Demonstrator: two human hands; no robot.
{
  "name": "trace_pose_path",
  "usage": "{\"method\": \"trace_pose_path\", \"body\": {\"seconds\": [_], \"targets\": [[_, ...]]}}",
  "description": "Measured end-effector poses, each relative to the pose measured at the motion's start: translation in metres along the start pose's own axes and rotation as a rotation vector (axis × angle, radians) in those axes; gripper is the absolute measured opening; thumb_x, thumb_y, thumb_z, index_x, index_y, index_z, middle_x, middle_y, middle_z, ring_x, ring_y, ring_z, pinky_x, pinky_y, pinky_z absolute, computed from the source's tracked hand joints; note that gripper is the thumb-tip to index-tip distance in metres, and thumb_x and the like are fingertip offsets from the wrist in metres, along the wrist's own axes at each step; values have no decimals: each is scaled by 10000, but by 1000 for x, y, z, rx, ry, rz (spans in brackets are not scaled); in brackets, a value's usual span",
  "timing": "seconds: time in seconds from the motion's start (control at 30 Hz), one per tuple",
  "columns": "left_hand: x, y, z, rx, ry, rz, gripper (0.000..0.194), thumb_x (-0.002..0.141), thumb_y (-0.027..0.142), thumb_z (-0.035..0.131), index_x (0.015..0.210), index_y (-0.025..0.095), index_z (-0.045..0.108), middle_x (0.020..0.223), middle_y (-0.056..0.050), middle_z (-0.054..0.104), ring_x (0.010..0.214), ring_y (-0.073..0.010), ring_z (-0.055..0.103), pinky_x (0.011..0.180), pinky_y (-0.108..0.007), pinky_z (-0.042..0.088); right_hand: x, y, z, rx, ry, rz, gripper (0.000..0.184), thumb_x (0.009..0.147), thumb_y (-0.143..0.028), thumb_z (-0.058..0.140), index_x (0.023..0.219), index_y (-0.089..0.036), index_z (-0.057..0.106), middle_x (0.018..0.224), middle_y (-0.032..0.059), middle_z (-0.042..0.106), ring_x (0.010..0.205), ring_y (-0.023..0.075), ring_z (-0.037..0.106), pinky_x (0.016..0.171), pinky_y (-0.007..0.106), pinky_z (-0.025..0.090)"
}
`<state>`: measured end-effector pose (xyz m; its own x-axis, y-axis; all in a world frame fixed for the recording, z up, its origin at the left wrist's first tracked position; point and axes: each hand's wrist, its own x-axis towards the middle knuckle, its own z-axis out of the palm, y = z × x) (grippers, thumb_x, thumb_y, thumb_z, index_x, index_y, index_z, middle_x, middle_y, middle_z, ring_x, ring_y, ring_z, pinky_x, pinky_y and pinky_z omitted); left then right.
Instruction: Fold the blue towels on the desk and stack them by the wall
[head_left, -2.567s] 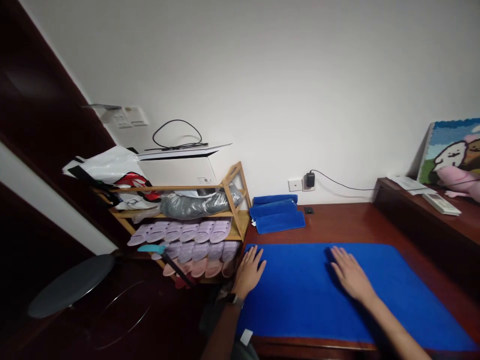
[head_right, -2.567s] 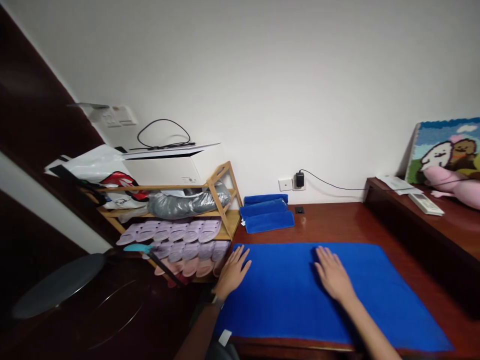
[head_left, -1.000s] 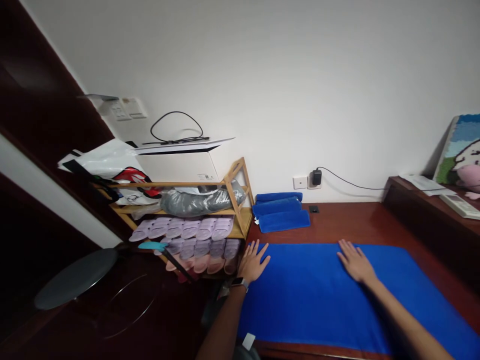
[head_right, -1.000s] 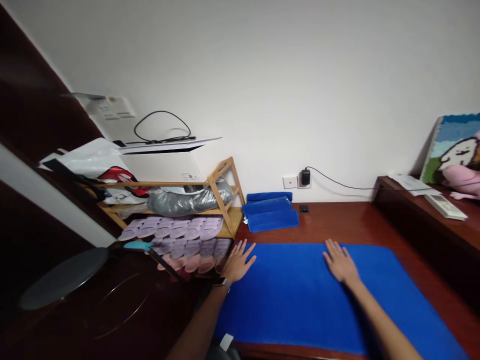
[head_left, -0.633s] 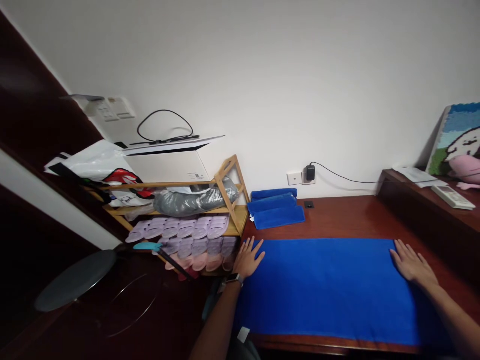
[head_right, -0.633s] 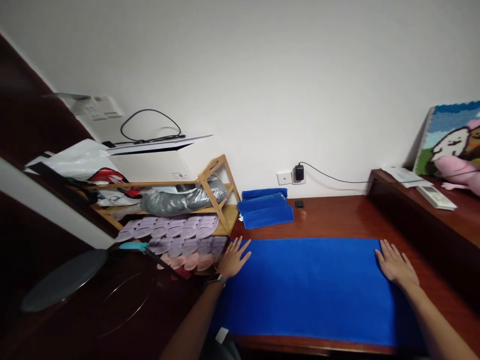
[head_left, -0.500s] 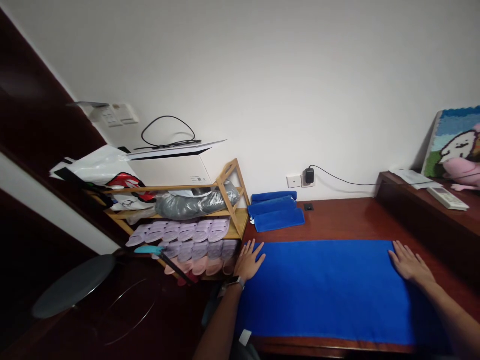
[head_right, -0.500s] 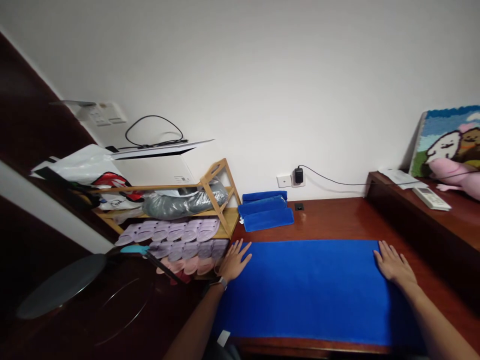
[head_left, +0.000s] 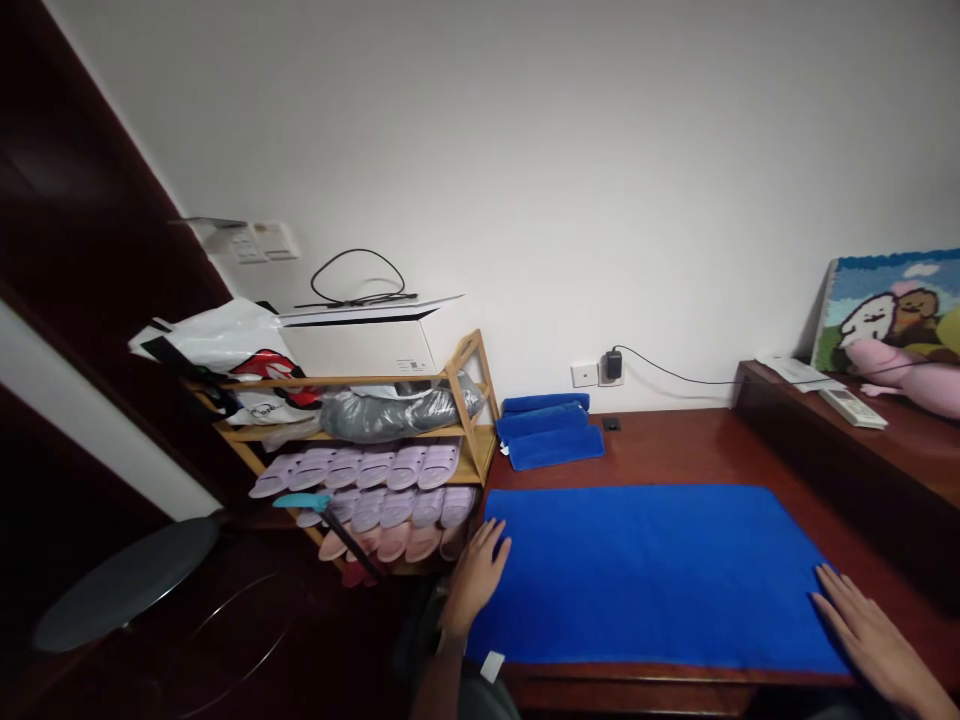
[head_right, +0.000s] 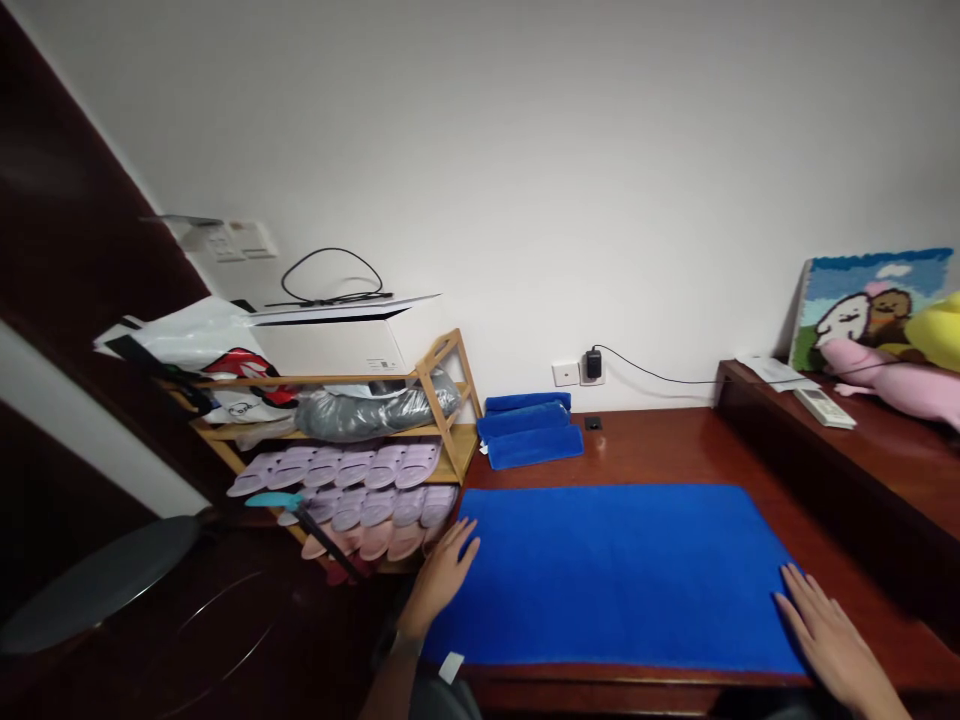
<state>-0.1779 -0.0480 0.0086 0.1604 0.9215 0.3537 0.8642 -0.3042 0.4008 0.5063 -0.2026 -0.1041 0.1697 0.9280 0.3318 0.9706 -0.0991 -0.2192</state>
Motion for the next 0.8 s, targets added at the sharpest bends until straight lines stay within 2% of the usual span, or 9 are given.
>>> {"method": "trace_pose_path", "body": {"seconds": [0.1,0.2,0.33,0.43,0.57,0.63,0.67,0.73,0.8], "targets": [[-60,6,8,144,-8,8,522,1032,462,436,1516,283,518,1606,-77,475,1472,-287,451,1189,-520,413,-18,4,0,-30,-60,-87,596,833,-552,348,1178,-303,765,1427,79,654,1406,360,518,1133,607,434],[-97,12,13,258,4,22,538,1042,449,416,1555,289,463,1627,-77,438,1487,-284,425,1201,-536,393,-18,-2,-7,-35,-79,-80,576,810,-546,388,1180,-308,759,1441,79,644,1422,367,498,1146,617,410],[-103,15,7,332,-18,50,545,1038,455,419,1562,308,453,1627,-56,433,1483,-280,433,1188,-513,416,-12,-8,-18,56,-156,-13,594,792,-591,405,1197,-318,744,1483,69,607,1464,352,443,1194,571,378],[-98,10,1,352,-36,74,545,1023,465,430,1548,327,474,1608,-30,464,1468,-282,456,1172,-502,439,1,-8,-29,150,-186,126,689,841,-635,330,1303,-270,688,1503,81,588,1438,318,486,1199,503,399],[-88,17,-7,341,0,81,522,1008,444,418,1504,331,537,1561,-22,535,1451,-298,480,1167,-533,435,51,-10,-51,209,-188,252,657,850,-646,310,1187,-267,728,1331,101,711,1257,326,645,1143,462,459],[-78,44,-10,288,46,69,507,1009,428,405,1466,300,582,1517,-48,584,1422,-312,511,1167,-543,431,88,-14,-62,251,-159,272,621,853,-606,330,1111,-230,751,1262,135,736,1211,316,669,1123,404,468],[-73,65,-9,239,57,75,487,1011,416,401,1430,292,614,1471,-60,625,1382,-315,549,1151,-534,449,107,-16,-67,267,-140,301,605,857,-586,342,1088,-212,758,1234,149,744,1200,313,674,1109,387,474],[-64,123,-1,100,22,128,421,1016,372,404,1325,304,682,1316,-73,716,1230,-297,650,1065,-481,524,141,-20,-71,280,-125,375,574,868,-560,373,1069,-194,766,1181,157,760,1176,317,682,1064,389,503],[-60,194,21,-56,-105,249,335,1011,303,451,1229,319,706,1168,-66,754,1090,-260,689,963,-417,564,164,-22,-67,281,-121,434,555,877,-549,396,1078,-192,770,1141,157,768,1149,321,690,1017,409,528]]}}
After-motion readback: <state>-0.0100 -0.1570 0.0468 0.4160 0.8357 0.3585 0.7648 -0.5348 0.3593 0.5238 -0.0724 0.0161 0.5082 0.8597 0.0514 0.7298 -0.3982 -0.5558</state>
